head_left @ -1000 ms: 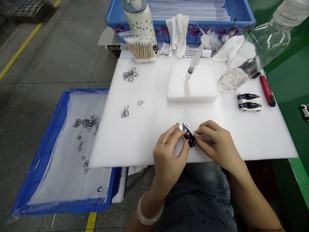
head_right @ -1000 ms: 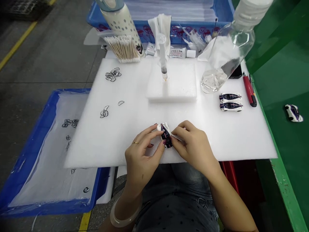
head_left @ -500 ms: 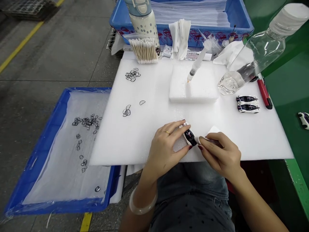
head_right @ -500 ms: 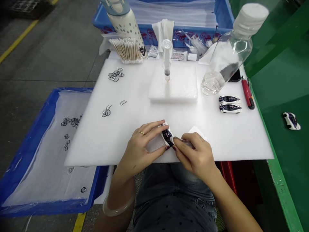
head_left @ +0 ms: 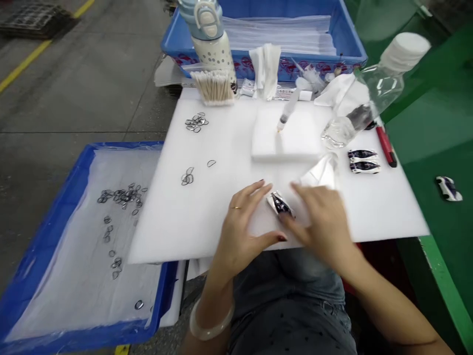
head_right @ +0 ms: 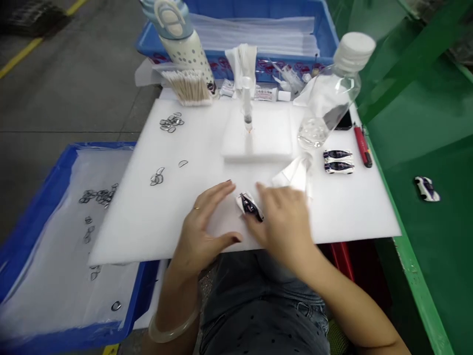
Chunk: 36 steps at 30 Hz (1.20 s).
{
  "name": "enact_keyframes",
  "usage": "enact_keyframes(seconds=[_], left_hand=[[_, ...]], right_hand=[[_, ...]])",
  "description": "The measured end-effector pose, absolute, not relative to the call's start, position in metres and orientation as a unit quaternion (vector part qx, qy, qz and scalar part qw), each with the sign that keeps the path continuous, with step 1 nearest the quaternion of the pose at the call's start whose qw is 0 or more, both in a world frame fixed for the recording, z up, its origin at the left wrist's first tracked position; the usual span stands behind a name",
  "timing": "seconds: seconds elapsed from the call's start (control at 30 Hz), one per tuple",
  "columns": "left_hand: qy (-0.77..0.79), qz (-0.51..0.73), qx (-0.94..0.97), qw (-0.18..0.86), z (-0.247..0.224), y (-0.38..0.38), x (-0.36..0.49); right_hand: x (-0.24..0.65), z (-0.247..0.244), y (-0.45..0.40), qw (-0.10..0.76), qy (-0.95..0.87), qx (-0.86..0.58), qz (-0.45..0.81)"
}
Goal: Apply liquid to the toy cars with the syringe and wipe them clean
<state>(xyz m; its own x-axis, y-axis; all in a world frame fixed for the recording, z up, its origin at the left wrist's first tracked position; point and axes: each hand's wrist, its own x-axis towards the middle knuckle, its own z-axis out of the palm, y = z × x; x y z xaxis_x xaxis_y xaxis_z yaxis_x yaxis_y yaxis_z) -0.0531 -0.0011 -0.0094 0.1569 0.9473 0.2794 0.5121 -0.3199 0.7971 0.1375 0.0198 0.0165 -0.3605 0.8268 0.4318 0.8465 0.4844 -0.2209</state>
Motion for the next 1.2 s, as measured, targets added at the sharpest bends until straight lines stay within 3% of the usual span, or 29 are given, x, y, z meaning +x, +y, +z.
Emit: enact_keyframes(seconds=[0.13, 0.23, 0.3, 0.43, 0.63, 0.73, 0.83, 0.93, 1.07, 1.13, 1.2], left_hand=[[0.567, 0.432, 0.659, 0.240, -0.014, -0.005, -0.057], [0.589, 0.421, 0.658, 0.209, -0.015, -0.006, -0.053], [0.581, 0.420, 0.669, 0.196, -0.015, -0.006, -0.050], [0.563, 0.402, 0.701, 0.173, -0.014, -0.005, -0.046], [0.560, 0.393, 0.711, 0.162, -0.014, -0.006, -0.047], [0.559, 0.379, 0.721, 0.157, -0.014, -0.008, -0.045], [0.548, 0.360, 0.741, 0.141, -0.014, -0.006, -0.042], [0.529, 0.324, 0.772, 0.137, -0.012, -0.007, -0.040], [0.529, 0.311, 0.767, 0.187, -0.008, -0.024, -0.035], [0.545, 0.334, 0.748, 0.182, -0.008, -0.034, -0.029], [0.546, 0.366, 0.734, 0.171, -0.008, -0.040, -0.021]], right_hand=[[0.161, 0.003, 0.012, 0.277, -0.806, -0.521, 0.037], [0.258, 0.000, 0.001, 0.304, -0.609, -0.730, -0.061], [0.331, 0.001, -0.015, 0.242, -0.481, -0.835, -0.117], [0.429, -0.004, -0.036, 0.196, -0.442, -0.868, -0.114], [0.484, 0.002, 0.009, 0.186, -0.460, -0.860, -0.117], [0.464, 0.014, 0.034, 0.206, -0.489, -0.833, -0.156], [0.388, 0.022, 0.040, 0.255, -0.567, -0.762, -0.181], [0.282, 0.023, 0.035, 0.266, -0.760, -0.586, -0.090], [0.184, 0.028, 0.048, 0.172, -0.945, -0.266, 0.077], [0.167, 0.036, 0.071, 0.216, -0.928, -0.282, 0.110], [0.159, 0.046, 0.101, 0.310, -0.859, -0.387, 0.128]])
